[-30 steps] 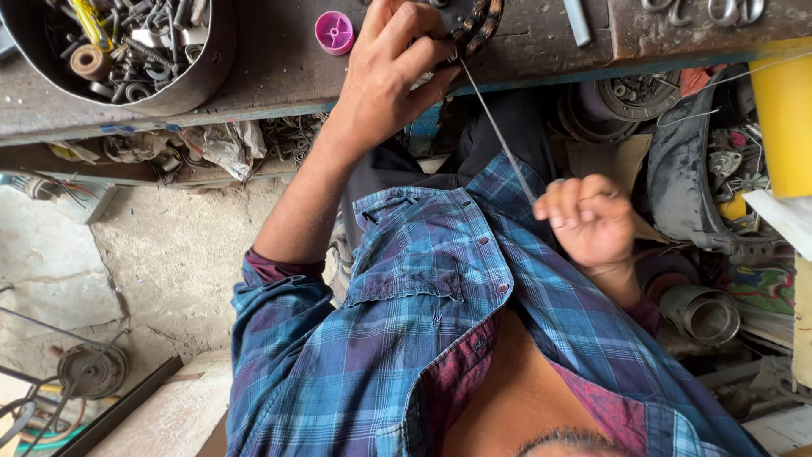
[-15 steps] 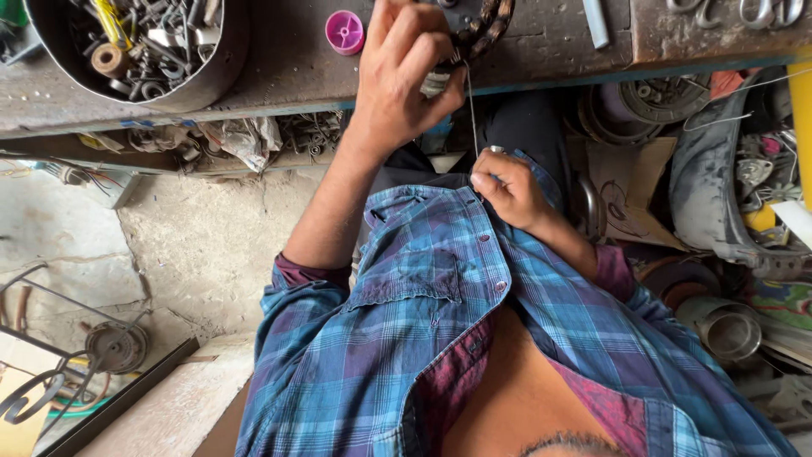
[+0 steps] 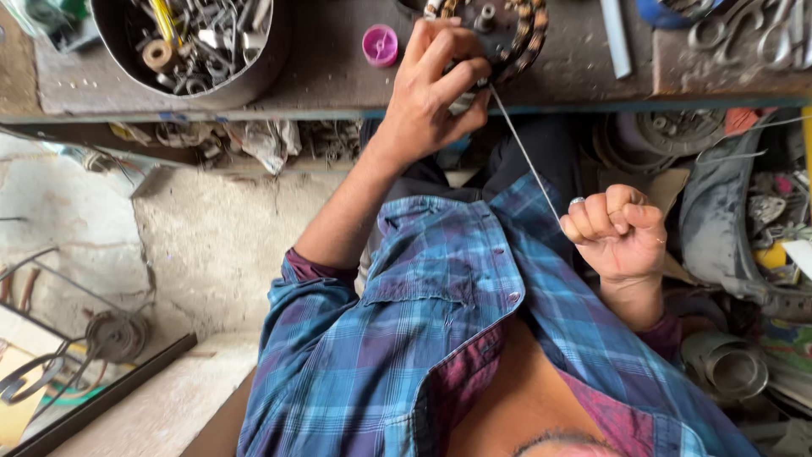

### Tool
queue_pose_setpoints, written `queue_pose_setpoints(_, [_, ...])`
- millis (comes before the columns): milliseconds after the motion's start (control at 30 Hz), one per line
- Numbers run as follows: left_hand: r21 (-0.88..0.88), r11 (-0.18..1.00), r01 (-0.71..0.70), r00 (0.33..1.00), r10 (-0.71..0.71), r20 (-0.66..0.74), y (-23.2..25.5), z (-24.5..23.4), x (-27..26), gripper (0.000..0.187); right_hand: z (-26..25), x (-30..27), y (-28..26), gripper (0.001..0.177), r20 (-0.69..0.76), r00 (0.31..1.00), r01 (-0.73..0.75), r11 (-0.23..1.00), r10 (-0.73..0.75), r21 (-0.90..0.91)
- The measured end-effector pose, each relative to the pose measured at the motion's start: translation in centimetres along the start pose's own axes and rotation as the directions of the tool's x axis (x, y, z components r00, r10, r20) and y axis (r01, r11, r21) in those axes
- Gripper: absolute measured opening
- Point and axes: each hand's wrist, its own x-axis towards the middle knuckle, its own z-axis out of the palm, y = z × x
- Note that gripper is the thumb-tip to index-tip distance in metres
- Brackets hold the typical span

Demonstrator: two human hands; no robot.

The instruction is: The person is repairing an electrical component, likely a motor stator, by hand. They are seen threading a white wire through the copper windings of the stator, pulling it tight, and adjusting its position. The work is performed on a cluttered workbench in a workshop setting.

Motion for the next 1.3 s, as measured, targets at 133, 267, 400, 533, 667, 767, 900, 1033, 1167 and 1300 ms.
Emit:
queue_pose_setpoints(133, [0.033,0.998,0.046,0.997,-0.044,-0.057,0.9,0.2,0.7,0.036,2.4,1.7,0.2,0.025,0.126,0.99,-0.029,0.976,0.057,-0.214])
queue_pose_setpoints(267, [-0.021,0.997,-0.068,0.969,0.061,-0.238,4.5,1.8,0.6,0.03,5.5,5.3,0.9,0.015,0.104,0.993,0.121,0.634,-0.064,-0.764])
queue_pose_setpoints(400, [-0.154,0.981,0.116,0.992,-0.122,-0.028,7.3,1.9,-0.6,0.027,6.8,7.4,0.4,0.007,0.244,0.953,0.288,0.286,-0.182,-0.914])
queue_pose_setpoints(533, [-0.441,0.815,0.376,0.924,-0.365,0.114,7.6,1.1,-2.0,0.019,5.8,7.7,0.7,0.013,0.198,0.971,0.225,0.239,-0.134,-0.945])
queue_pose_setpoints(667, [-0.425,0.699,0.575,0.818,-0.472,0.33,7.5,1.6,-4.2,0.021,3.9,7.1,2.0,0.013,0.281,0.949,0.287,0.02,-0.144,-0.958])
queue_pose_setpoints(767, [-0.482,0.549,0.683,0.728,-0.563,0.39,7.5,3.0,-5.4,0.019,2.9,7.0,2.7,0.013,0.287,0.942,0.286,-0.035,-0.174,-0.958])
queue_pose_setpoints(900, [-0.57,0.413,0.711,0.677,-0.62,0.396,7.5,4.6,-6.5,0.016,2.5,6.4,3.7,0.014,0.303,0.919,0.295,-0.068,-0.254,-0.953])
queue_pose_setpoints(1033, [-0.477,0.546,0.689,0.717,-0.612,0.335,7.3,5.3,-7.3,0.014,2.8,6.6,4.0,0.019,0.292,0.907,0.29,-0.052,-0.302,-0.956])
queue_pose_setpoints(1167, [-0.626,0.443,0.642,0.723,-0.621,0.302,6.8,6.1,-8.2,0.012,3.6,6.8,3.9,0.02,0.358,0.876,0.277,-0.272,-0.323,-0.922])
queue_pose_setpoints(1300, [-0.83,0.022,0.557,0.64,-0.648,0.412,5.8,7.0,-9.1,0.016,4.2,7.3,4.1,0.019,0.343,0.865,0.28,-0.217,-0.366,-0.935])
